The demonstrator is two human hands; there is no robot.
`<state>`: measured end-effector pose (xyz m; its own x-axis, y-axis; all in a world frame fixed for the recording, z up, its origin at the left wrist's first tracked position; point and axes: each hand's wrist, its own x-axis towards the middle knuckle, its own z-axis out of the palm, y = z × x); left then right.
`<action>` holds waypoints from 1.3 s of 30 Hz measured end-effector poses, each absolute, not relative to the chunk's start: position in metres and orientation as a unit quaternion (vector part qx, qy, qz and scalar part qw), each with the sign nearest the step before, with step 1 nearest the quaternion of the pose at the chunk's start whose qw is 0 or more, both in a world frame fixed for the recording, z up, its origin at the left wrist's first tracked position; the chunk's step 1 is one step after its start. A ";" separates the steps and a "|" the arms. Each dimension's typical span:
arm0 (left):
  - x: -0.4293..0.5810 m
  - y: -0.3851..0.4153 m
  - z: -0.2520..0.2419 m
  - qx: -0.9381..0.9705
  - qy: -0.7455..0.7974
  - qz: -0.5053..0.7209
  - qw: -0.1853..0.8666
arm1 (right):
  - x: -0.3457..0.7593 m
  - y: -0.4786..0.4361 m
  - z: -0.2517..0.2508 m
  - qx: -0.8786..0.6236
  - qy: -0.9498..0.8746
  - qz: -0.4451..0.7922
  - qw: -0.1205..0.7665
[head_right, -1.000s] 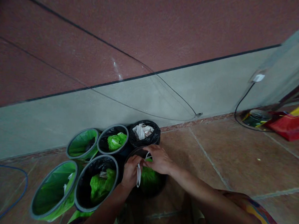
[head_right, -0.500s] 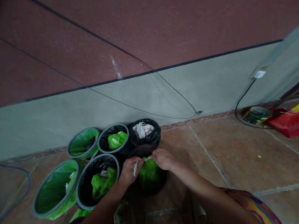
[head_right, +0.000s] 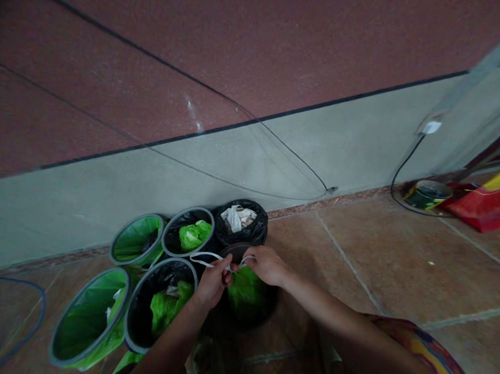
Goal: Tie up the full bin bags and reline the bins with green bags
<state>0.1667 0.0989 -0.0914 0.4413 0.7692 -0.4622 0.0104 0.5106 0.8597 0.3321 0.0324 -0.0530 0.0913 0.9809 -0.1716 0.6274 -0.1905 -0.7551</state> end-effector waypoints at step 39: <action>0.166 0.095 -0.105 0.678 0.330 0.213 0.621 | 0.318 0.029 -0.079 -0.657 -0.575 0.425 0.238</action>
<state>0.1663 0.0955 -0.1051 0.6913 0.7122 -0.1219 0.1834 -0.0098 0.9830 0.3178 0.0289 -0.0794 -0.0230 0.9584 -0.2845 0.5534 -0.2248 -0.8020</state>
